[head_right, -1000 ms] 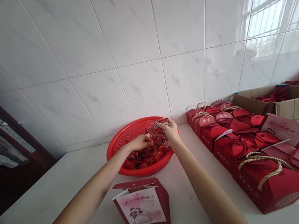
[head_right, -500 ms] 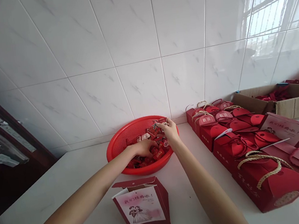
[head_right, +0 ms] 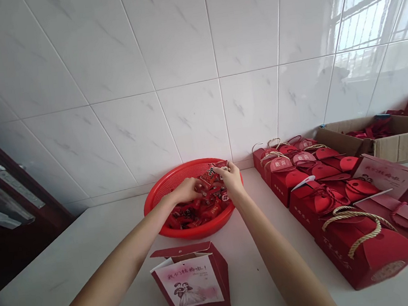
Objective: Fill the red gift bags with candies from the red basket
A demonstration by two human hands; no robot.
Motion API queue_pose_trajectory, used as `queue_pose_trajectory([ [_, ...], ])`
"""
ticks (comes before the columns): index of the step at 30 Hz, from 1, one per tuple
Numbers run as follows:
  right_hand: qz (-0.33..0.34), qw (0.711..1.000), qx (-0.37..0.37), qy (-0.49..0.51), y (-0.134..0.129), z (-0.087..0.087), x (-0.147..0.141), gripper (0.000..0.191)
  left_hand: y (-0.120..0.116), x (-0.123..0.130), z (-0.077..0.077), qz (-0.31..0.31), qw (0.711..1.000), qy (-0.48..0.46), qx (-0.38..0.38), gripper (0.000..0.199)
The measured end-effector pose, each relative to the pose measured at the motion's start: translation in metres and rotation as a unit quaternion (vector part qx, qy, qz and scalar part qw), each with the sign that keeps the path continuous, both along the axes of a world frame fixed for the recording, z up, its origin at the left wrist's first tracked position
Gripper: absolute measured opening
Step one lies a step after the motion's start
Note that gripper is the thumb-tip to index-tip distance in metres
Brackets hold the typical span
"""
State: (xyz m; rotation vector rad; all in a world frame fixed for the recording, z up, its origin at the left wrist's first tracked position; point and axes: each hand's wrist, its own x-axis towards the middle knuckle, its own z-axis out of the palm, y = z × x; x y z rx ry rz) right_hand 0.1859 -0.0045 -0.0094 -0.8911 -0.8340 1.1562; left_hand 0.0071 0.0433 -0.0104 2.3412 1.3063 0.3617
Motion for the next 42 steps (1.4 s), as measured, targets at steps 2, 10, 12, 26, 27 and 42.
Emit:
queue_pose_trajectory([
  [2, 0.000, 1.000, 0.000, -0.001, 0.001, 0.000, 0.000, 0.034, 0.006, -0.008, 0.001, 0.023, 0.999, -0.043, 0.002, 0.032],
  [10, 0.001, 1.000, -0.001, -0.003, 0.002, -0.002, 0.001, 0.030, 0.014, -0.014, 0.001, 0.043, 0.986, -0.162, -0.010, 0.034],
  [12, 0.001, 1.000, 0.000, -0.003, 0.002, -0.002, 0.001, 0.030, 0.014, -0.013, 0.000, 0.049, 0.983, -0.175, -0.007, 0.035],
  [26, 0.005, 1.000, 0.006, -0.002, 0.001, -0.001, 0.000, 0.033, 0.012, -0.015, 0.001, 0.137, 0.977, -0.160, 0.023, 0.047],
  [27, 0.004, 1.000, 0.007, -0.002, 0.001, -0.001, 0.000, 0.033, 0.012, -0.015, 0.002, 0.133, 0.979, -0.153, 0.020, 0.044],
  [42, 0.011, 1.000, 0.016, -0.006, -0.001, -0.001, 0.000, 0.034, 0.004, -0.015, 0.002, 0.033, 0.990, 0.001, -0.134, 0.029],
])
